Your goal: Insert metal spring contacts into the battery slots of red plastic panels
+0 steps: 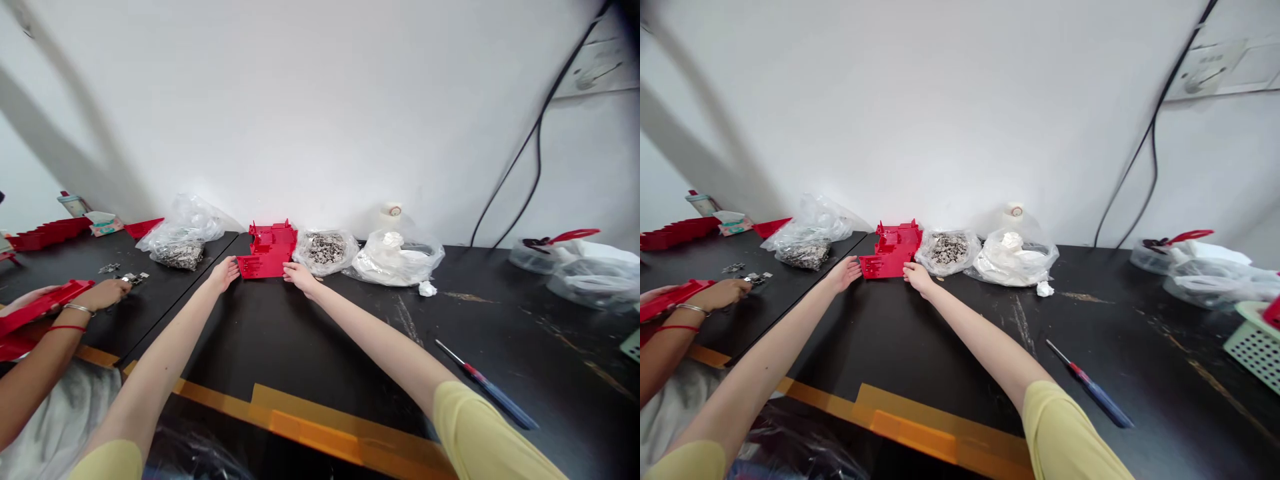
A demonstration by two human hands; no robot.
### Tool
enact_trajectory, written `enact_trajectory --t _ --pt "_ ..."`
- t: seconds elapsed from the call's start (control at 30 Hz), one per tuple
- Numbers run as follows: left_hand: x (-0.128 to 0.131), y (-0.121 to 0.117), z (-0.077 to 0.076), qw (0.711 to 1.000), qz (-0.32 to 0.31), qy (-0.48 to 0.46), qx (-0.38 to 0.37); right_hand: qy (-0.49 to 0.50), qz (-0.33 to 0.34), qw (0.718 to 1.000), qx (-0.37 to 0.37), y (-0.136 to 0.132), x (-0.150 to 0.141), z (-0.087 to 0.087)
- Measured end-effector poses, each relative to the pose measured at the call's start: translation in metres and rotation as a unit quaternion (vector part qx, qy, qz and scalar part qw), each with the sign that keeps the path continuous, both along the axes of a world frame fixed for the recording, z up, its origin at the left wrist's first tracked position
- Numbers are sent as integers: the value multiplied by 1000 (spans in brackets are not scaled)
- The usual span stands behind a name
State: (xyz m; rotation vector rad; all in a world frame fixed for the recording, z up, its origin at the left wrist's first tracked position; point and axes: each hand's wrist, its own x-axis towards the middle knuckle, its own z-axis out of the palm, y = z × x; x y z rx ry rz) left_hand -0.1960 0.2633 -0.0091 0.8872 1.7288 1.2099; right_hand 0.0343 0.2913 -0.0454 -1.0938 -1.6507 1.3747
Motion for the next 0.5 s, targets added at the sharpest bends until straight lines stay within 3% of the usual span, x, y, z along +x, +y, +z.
enact_trajectory --t 0.13,0.27,0.37,0.5 --pt "19 -3 -4 988 -2 143 53 -34 -6 999 40 -7 -11 7" --pt "50 -11 -3 946 28 307 98 -84 12 992 94 -35 5 11" --pt "88 -21 -2 903 3 402 154 -129 54 981 131 -73 47 24" --pt "153 -46 -2 850 -127 465 213 -174 70 968 169 -154 144 57"
